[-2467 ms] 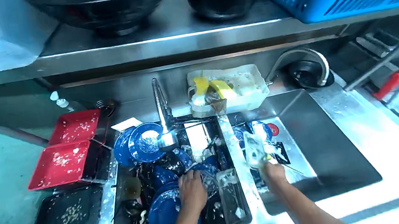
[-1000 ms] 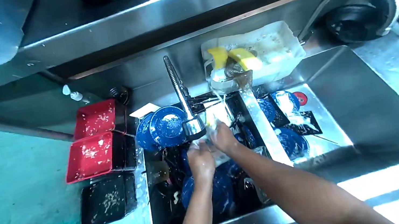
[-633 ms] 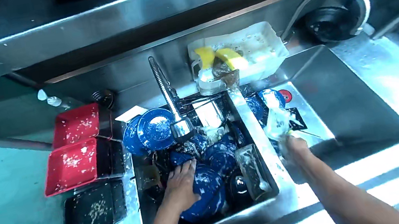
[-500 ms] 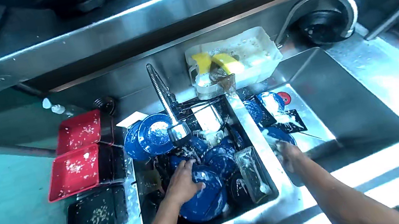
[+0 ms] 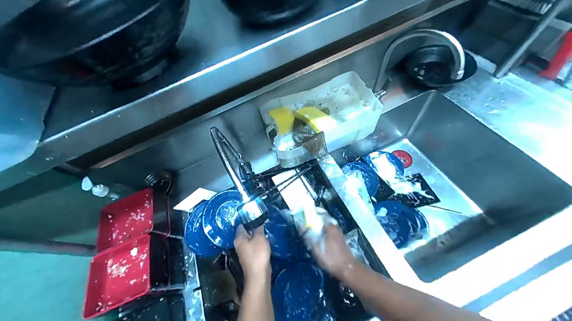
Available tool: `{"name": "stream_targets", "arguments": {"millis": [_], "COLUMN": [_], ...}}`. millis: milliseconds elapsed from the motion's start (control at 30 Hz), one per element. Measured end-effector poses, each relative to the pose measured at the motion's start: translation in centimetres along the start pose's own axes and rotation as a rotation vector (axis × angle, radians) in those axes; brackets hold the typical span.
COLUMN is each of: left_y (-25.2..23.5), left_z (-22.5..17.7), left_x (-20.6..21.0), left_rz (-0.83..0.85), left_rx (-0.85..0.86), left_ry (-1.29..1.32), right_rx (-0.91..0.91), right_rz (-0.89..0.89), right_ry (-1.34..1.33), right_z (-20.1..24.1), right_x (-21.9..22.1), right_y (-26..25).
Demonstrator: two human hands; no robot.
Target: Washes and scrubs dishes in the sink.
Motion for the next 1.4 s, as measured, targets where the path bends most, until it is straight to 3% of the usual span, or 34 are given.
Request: {"name": "stream_targets", "arguments": {"millis": [67,133,200,267,367,433,500,567,667,800,900,1033,1133,1233,1400], "left_y": [2.0,3.4,4.5,5.1,2.7,1.2,1.6,3.7,5.3,6.4,5.0,6.3,5.4,6.5,4.8], "left_z": [-0.2,-0.3,-0.6,-0.1,2.3,3.9,3.9,2.0,0.0,0.4,1.3,1.2,1.4,1.2,0.5], "left_x": [-0.1,-0.9,-1.6,-2.9,-3.7,-2.6,-0.2,1.7,2.3,0.7,-0.6,-2.0,-1.6,-0.1,-0.8], "left_rz": [-0.091,-0.117,-0.098,-0.180,-0.283,-0.217,0.017,0.134,0.064,0.020,-0.041,-0.081,-0.087,-0.040,-0.121], "left_rx": [-0.001,0.054,0.116,0.110,-0.024,-0.065,-0.136,-0.253,-0.278,-0.194,-0.171,-0.198,-0.196,-0.205,-0.154], "left_ry": [0.144,0.203,0.220,0.367,0.528,0.356,0.315,0.445,0.558,0.561,0.604,0.596,0.646,0.613,0.654], "right_rx": [-0.298,-0.435,-0.287,-0.006,0.295,0.180,-0.033,-0.170,-0.415,-0.261,-0.442,-0.245,-0.408,-0.248,-0.484], "right_rz": [0.131,0.093,-0.009,-0.016,0.065,-0.023,-0.078,0.042,0.212,0.190,0.252,0.229,0.175,0.176,0.315], "right_ry": [0.133,0.249,0.317,0.223,-0.414,-0.536,-0.201,0.112,0.284,0.336,0.218,0.359,0.260,0.302,0.204], "right_z": [4.3,6.9,7.6,5.8,1.3,1.4,3.3,4.5,4.6,3.7,5.9,4.2,5.1,5.5,6.0], "right_x": [4.9,6.7,5.2,3.4,3.0,0.9,-1.0,0.7,5.5,6.5,9.2,8.2,8.5,7.5,8.5], "right_y": [0.1,-1.4,-4.4,-6.6,-6.1,-4.7,-2.8,-0.2,0.2,-2.3,-0.7,-3.0,-1.2,-3.9,-0.5]}}
Point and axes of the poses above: each hand's wrist, its own y-axis away from the middle knuckle, its own x-axis out of the palm, z = x × y, the point moved 8 cm from there along -y, towards the middle knuckle, and after that the axes turned 1 degree about -z, right-handed, at the moved point
